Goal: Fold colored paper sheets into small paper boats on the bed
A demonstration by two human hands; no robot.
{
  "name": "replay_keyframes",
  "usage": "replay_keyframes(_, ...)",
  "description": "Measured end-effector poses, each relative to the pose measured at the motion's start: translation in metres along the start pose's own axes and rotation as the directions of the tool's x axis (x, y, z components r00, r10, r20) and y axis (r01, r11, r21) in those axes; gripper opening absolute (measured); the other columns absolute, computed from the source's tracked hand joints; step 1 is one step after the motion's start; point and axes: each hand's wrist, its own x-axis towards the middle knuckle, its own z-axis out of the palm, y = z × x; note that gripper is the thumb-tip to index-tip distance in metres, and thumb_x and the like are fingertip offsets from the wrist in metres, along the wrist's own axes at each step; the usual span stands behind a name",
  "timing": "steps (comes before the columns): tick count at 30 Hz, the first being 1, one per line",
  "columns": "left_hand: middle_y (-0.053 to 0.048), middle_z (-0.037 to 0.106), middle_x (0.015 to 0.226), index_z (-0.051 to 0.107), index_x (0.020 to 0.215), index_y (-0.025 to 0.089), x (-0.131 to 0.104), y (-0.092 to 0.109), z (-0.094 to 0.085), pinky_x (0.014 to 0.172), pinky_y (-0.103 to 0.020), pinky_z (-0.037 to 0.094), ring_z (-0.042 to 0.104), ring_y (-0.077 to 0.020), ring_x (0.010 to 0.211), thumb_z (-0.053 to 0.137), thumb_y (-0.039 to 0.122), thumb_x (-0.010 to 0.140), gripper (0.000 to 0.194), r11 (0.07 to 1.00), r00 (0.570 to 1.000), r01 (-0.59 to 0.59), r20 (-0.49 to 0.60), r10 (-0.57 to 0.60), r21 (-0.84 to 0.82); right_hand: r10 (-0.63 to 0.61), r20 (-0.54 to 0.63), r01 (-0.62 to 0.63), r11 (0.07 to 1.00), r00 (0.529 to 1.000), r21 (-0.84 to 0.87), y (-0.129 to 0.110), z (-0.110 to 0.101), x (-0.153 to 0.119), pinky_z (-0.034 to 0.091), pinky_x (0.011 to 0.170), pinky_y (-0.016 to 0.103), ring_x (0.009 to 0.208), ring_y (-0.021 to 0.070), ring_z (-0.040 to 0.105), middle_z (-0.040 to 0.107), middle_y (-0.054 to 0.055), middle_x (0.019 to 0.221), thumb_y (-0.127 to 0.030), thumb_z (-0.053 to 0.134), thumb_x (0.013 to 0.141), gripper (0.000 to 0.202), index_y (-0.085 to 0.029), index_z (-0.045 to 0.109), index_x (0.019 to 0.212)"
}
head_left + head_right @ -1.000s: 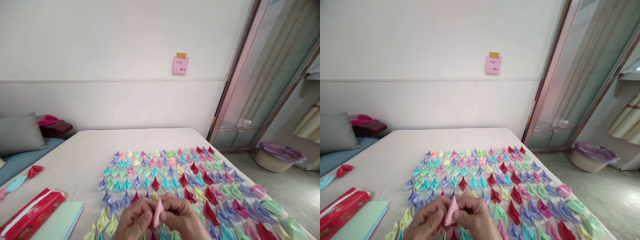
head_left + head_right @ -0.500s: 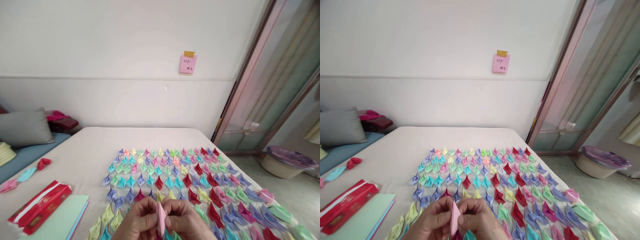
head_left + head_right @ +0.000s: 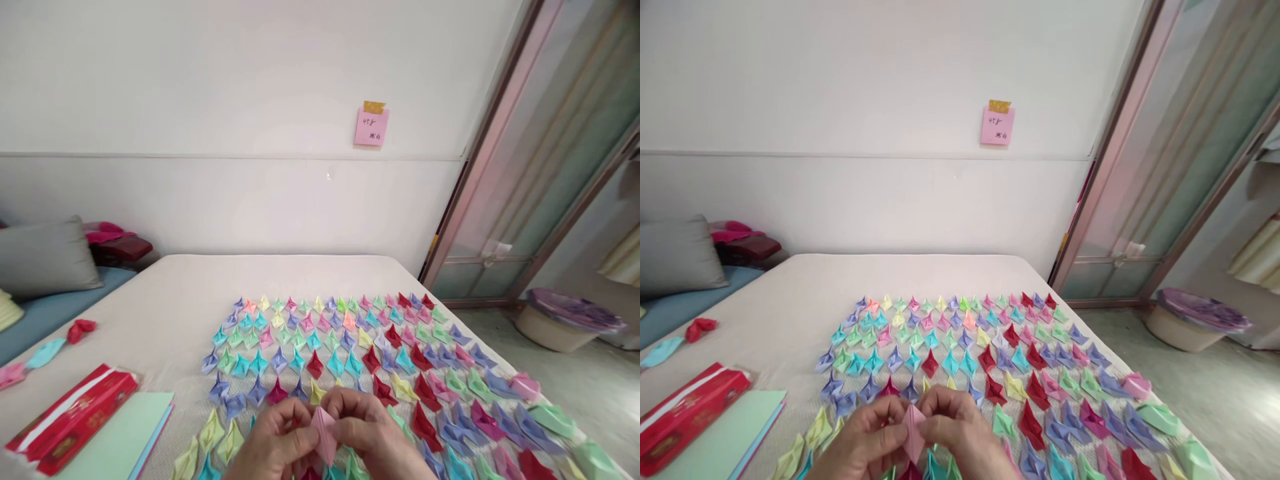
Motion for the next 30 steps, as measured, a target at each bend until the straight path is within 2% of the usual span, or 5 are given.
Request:
replay_keyframes(5, -0.003, 0.058, 0.084, 0.065, 0.058, 0.016, 0.001, 0.0, 0.003, 0.066, -0.024, 0.046, 0.059, -0.0162, 0.075, 0.079, 0.04, 0.072, 0.031, 0.821, 0.905, -0.294, -0.134, 0.404, 0.49, -0.125, -0.104, 0.124, 0.992, 0.987, -0.023, 0.005, 0.011, 0.001, 0.035, 0.055, 0.026, 0.053, 0.013, 0.052, 0.061, -0.003, 0.053, -0.027, 0.078, 0.067, 0.023, -0.019, 0.057, 0.063)
replay_keyframes(9, -0.003, 0.06, 0.091, 0.058, 0.064, 0.02, 0.001, -0.009, 0.005, 0.067, -0.025, 0.05, 0.059, -0.0168, 0.076, 0.079, 0.038, 0.071, 0.029, 0.755, 0.817, -0.4, -0.172, 0.551, 0.519, -0.237, -0.181, 0.223, 0.97, 0.955, -0.094, 0.005, 0.017, -0.003, 0.035, 0.057, 0.026, 0.057, 0.0123, 0.049, 0.057, -0.005, 0.058, -0.018, 0.075, 0.067, 0.018, -0.019, 0.057, 0.065)
replay_keyframes(16, -0.004, 0.076, 0.074, 0.058, 0.105, 0.025, -0.002, -0.015, 0.009, 0.065, -0.029, 0.054, 0.068, -0.0198, 0.067, 0.077, 0.047, 0.073, 0.043, 0.848, 0.888, -0.299, -0.199, 0.415, 0.437, -0.402, -0.232, 0.34, 0.902, 0.886, -0.266, 0.001, 0.019, -0.008, 0.04, 0.062, 0.028, 0.065, 0.0145, 0.049, 0.055, -0.005, 0.068, -0.007, 0.062, 0.065, 0.018, -0.022, 0.059, 0.074)
replay_keyframes(24, -0.004, 0.067, 0.067, 0.069, 0.076, 0.018, -0.002, -0.006, 0.009, 0.064, -0.029, 0.049, 0.06, -0.0192, 0.066, 0.062, 0.052, 0.083, 0.036, 0.758, 0.912, -0.271, -0.094, 0.399, 0.593, -0.306, -0.192, 0.243, 0.925, 0.933, -0.292, -0.004, 0.027, -0.01, 0.038, 0.06, 0.028, 0.062, 0.0137, 0.049, 0.054, -0.005, 0.065, -0.025, 0.071, 0.076, 0.017, -0.021, 0.055, 0.075)
replay_keyframes(30, -0.001, 0.066, 0.057, 0.073, 0.069, 0.015, -0.007, 0.007, 0.011, 0.057, -0.024, 0.041, 0.054, -0.0144, 0.056, 0.072, 0.051, 0.074, 0.036, 0.88, 0.946, -0.143, -0.199, 0.255, 0.453, -0.1, -0.125, 0.072, 0.975, 0.987, -0.208, 0.009, 0.021, 0.001, 0.029, 0.051, 0.024, 0.053, 0.0095, 0.045, 0.056, -0.007, 0.058, -0.015, 0.071, 0.062, 0.025, -0.019, 0.053, 0.078)
